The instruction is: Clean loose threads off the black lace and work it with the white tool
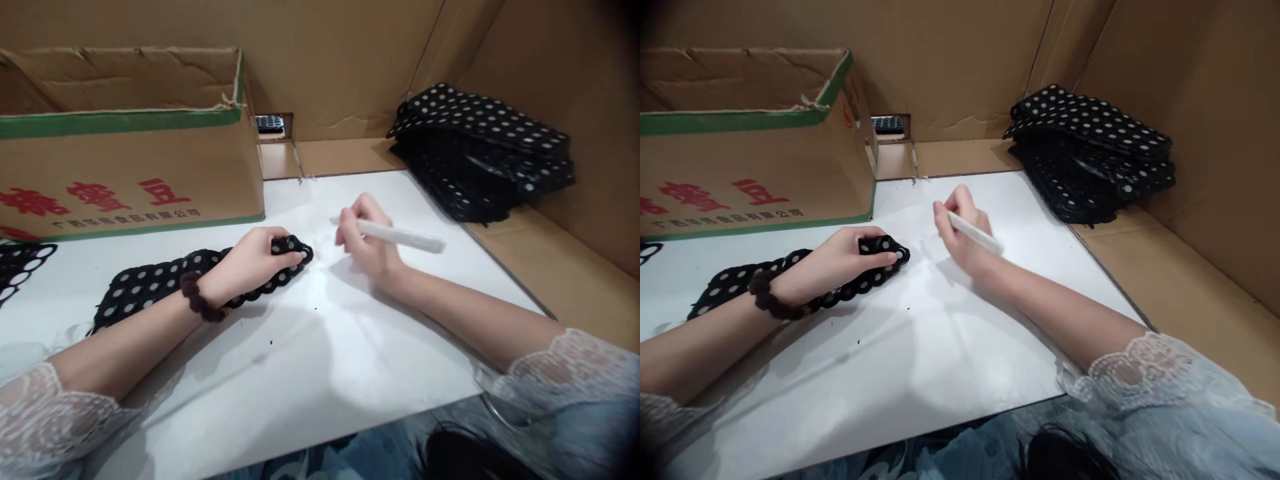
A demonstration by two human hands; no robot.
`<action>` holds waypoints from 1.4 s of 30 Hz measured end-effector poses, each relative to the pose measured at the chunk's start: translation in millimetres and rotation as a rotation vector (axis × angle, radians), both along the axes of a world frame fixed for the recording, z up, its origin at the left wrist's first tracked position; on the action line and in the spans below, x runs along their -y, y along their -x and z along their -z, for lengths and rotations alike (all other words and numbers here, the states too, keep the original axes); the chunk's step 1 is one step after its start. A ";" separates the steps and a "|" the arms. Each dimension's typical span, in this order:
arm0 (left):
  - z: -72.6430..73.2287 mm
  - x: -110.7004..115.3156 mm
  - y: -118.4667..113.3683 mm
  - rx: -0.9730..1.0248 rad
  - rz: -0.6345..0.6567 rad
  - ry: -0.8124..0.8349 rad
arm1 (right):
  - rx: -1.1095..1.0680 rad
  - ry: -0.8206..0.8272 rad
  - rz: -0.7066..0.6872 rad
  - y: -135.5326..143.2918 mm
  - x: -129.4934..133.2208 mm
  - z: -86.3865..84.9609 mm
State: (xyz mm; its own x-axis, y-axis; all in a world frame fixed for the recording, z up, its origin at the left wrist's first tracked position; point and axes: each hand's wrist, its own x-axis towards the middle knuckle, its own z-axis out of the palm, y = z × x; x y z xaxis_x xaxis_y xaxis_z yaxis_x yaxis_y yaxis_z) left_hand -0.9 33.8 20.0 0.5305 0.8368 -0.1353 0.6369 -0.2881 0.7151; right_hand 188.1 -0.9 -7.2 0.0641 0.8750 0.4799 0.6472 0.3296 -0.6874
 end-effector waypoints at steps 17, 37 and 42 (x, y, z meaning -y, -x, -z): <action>10.5 -18.2 8.0 0.340 -0.041 -0.158 | 0.165 0.196 -0.315 -16.7 -7.6 -16.3; 9.3 9.0 -1.7 -0.073 0.319 -0.331 | -0.365 0.486 -0.542 16.6 8.0 8.5; 8.0 6.0 1.4 -0.014 0.257 -0.192 | -0.311 0.491 -0.530 15.7 7.7 13.1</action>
